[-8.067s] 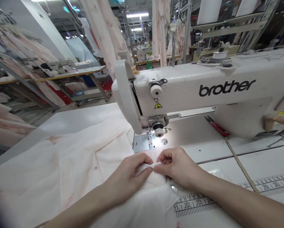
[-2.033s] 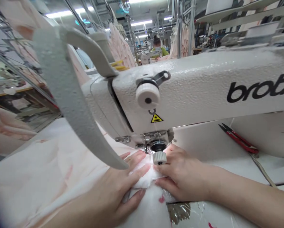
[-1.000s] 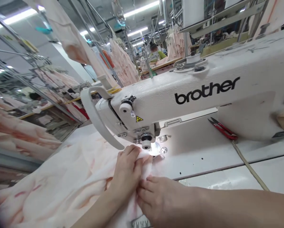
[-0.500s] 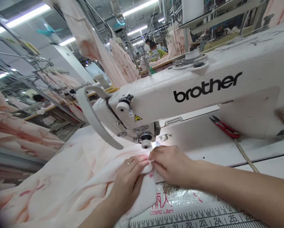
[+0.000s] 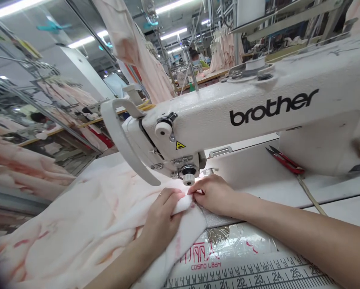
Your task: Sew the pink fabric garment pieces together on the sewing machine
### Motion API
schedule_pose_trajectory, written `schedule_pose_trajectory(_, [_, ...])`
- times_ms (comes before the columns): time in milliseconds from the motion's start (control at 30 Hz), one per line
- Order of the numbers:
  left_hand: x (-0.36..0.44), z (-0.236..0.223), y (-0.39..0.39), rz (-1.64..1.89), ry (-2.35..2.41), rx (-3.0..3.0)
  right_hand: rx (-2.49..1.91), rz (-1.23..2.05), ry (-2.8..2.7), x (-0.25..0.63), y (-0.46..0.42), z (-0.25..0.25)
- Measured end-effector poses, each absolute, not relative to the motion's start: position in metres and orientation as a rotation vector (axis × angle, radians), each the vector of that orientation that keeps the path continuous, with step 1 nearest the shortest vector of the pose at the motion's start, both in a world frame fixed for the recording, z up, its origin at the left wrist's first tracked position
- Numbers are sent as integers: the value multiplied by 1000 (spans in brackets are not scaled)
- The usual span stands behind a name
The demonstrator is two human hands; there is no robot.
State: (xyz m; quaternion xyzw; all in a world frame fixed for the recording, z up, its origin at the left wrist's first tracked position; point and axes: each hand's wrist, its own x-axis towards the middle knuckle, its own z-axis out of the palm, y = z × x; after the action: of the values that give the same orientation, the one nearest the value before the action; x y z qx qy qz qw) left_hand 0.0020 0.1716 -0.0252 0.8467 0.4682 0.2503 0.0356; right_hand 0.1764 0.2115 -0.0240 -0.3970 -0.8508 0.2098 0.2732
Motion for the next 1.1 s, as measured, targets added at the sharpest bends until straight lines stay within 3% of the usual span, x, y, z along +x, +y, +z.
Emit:
schedule_pose_trajectory(167, [-4,-19,164,718,1222,2874,-858,557,-2469,188,204,-18])
schedule_pose_trajectory(300, [-9,-13,159,438,1193,2890,-750,363,-2575,193,196,-18])
schedule_pose_trajectory(600, [-7,-12,170,239,1258,2891,-821,112,-2561,188,197,-24])
schedule_pose_trajectory(800, [-7,-14,181,287,1254,2882,-885,-41,-2594,186,201,-19])
schedule_pose_trajectory(1100, [-13,-17,173,621,1373,2923,-846,218,-2725,191,204,-10])
